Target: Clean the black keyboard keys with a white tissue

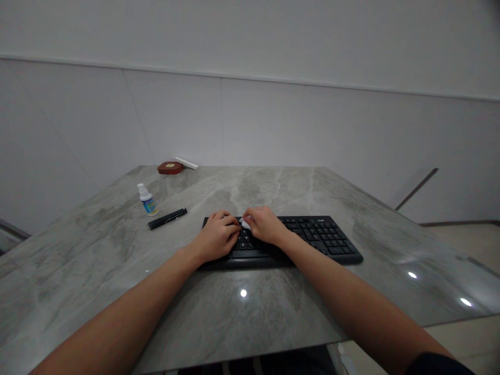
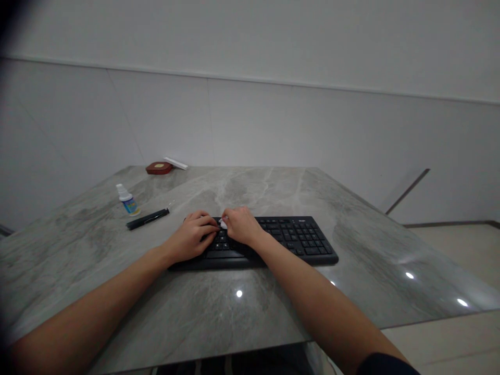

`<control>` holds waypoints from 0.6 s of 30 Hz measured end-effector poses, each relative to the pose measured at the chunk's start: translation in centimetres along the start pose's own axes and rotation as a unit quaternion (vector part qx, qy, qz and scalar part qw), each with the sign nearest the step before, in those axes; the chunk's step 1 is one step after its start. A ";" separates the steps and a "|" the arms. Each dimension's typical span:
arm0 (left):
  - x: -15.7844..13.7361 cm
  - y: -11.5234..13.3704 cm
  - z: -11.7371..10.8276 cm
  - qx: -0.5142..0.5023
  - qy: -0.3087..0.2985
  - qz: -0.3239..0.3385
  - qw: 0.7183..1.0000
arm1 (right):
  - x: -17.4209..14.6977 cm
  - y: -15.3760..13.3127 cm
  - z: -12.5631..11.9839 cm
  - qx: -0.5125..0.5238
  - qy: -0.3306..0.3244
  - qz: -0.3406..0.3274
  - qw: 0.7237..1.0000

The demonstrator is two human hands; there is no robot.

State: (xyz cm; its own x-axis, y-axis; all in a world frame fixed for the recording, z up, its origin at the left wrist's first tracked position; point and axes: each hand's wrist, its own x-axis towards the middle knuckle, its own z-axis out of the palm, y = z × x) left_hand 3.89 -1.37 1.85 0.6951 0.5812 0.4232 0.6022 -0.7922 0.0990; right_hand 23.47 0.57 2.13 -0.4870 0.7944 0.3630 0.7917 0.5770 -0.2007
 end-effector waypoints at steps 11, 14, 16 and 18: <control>0.0 0.0 0.0 -0.002 -0.004 -0.003 1.000 | 0.1 0.1 0.0 0.009 -0.004 -0.008 1.000; 0.0 0.1 -0.1 -0.003 -0.003 -0.002 1.000 | 0.1 0.2 0.1 0.011 -0.008 -0.011 1.000; 0.0 0.1 -0.1 -0.003 -0.002 -0.001 1.000 | 0.0 0.1 0.1 0.011 -0.007 -0.013 1.000; 0.0 0.1 0.0 -0.002 -0.001 -0.001 1.000 | 0.0 0.0 0.0 0.013 -0.008 -0.018 1.000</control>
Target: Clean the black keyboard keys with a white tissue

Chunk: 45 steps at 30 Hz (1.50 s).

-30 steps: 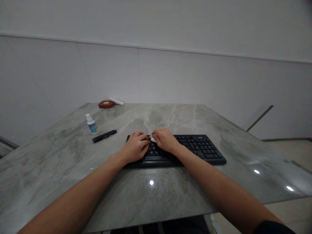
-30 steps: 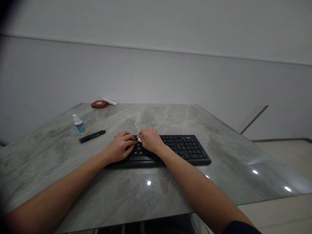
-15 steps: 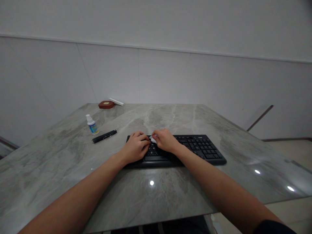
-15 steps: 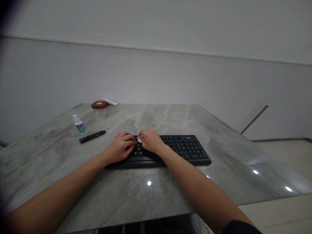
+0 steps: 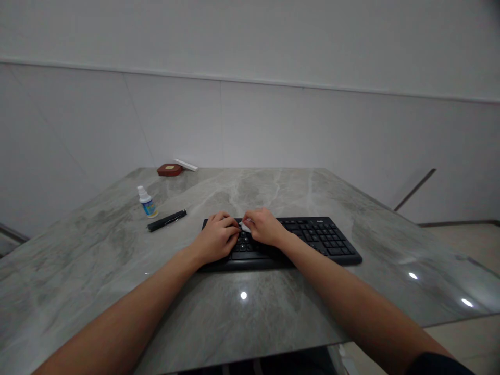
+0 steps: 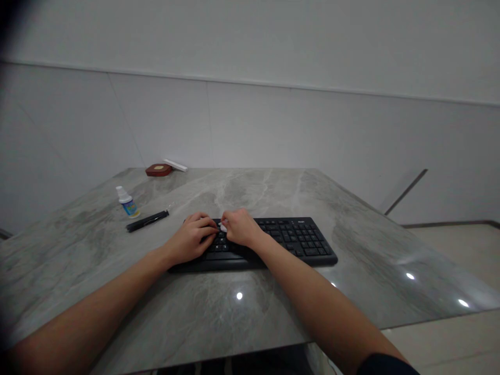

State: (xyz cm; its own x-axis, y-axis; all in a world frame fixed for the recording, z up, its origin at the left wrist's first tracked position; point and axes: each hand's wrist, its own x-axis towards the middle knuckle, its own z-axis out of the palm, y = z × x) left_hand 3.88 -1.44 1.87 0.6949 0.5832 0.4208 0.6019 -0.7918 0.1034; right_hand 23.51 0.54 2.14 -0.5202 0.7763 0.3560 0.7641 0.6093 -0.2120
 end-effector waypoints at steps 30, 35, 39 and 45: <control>0.0 0.0 0.0 0.001 0.002 0.002 1.000 | 0.1 0.3 0.2 -0.004 0.001 0.026 1.000; 0.0 0.0 0.0 0.001 0.000 0.000 1.000 | 0.1 0.5 0.3 0.008 0.004 0.024 1.000; 0.0 0.0 -0.1 0.001 -0.001 -0.001 1.000 | 0.1 0.5 0.4 0.009 0.008 0.021 1.000; 0.1 0.1 -0.2 -0.003 -0.002 -0.001 1.000 | 0.1 0.1 0.2 0.010 0.004 0.022 1.000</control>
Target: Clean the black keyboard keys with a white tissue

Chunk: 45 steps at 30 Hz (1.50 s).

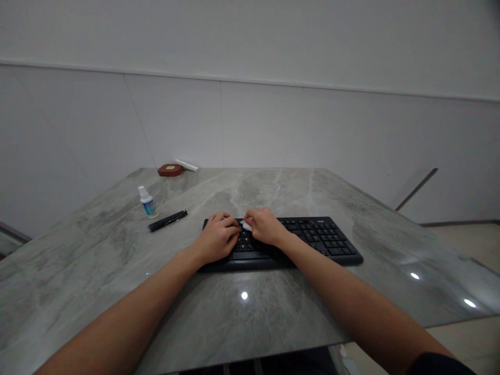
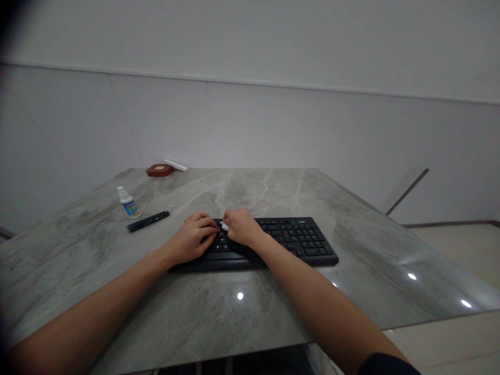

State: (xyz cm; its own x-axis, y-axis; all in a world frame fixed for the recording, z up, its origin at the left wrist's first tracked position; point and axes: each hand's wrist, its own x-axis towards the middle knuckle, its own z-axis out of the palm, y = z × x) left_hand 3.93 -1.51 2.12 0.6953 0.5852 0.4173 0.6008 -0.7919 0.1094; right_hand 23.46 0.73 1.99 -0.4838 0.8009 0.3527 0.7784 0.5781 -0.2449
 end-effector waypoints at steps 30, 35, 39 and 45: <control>0.0 -0.1 0.2 0.001 0.002 0.000 1.000 | -0.4 0.0 0.0 -0.003 0.051 0.022 0.998; 0.0 -0.1 0.2 0.003 0.001 0.001 1.000 | -0.3 -0.1 0.0 0.001 0.026 0.015 1.000; -0.1 -0.1 0.2 0.001 0.005 -0.002 1.000 | -0.3 0.2 -0.6 0.018 0.022 0.025 0.999; 0.0 -0.2 0.2 -0.002 0.005 0.005 1.000 | -0.4 0.2 -0.4 0.011 0.065 0.026 0.998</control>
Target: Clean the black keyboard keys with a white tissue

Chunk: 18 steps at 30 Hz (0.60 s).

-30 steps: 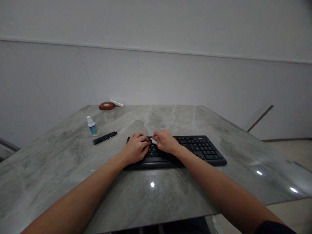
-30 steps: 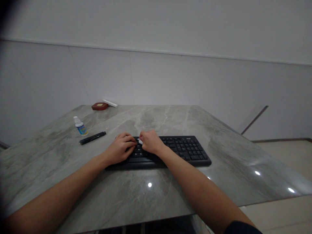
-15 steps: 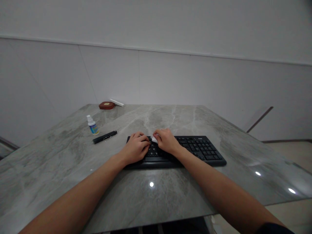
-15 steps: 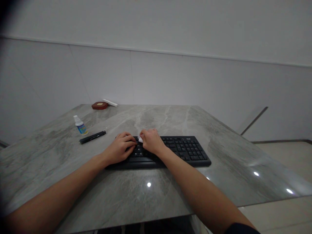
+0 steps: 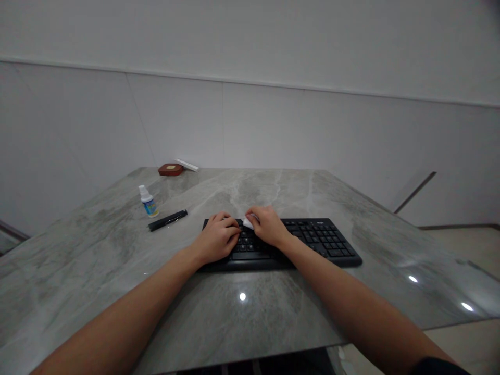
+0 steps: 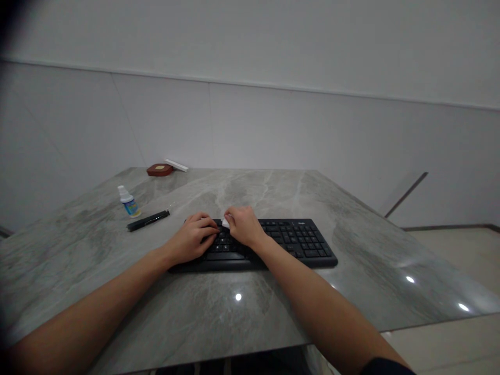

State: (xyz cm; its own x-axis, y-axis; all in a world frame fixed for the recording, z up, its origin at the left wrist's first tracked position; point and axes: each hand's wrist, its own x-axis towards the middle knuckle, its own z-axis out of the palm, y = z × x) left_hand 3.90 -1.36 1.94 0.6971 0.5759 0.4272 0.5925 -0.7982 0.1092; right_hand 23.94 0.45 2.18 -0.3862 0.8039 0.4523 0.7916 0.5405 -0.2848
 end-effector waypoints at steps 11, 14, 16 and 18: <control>-0.1 0.1 -0.2 0.004 -0.003 -0.004 1.000 | -0.2 -0.2 0.0 0.057 -0.019 -0.020 0.998; 0.0 0.1 -0.2 0.003 -0.002 -0.005 1.000 | -0.2 -0.2 0.1 0.025 -0.025 -0.016 0.999; 0.0 0.1 -0.1 0.003 -0.003 -0.005 1.000 | -0.2 0.0 0.0 -0.015 0.016 0.006 1.000; 0.0 0.1 -0.1 0.005 -0.004 -0.005 1.000 | -0.1 0.2 0.0 -0.021 0.026 0.007 0.999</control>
State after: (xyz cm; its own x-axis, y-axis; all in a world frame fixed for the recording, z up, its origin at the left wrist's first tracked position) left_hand 3.94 -1.45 2.04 0.6941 0.5851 0.4194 0.6036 -0.7905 0.1039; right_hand 24.13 0.47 2.05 -0.3500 0.7971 0.4920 0.8166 0.5170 -0.2567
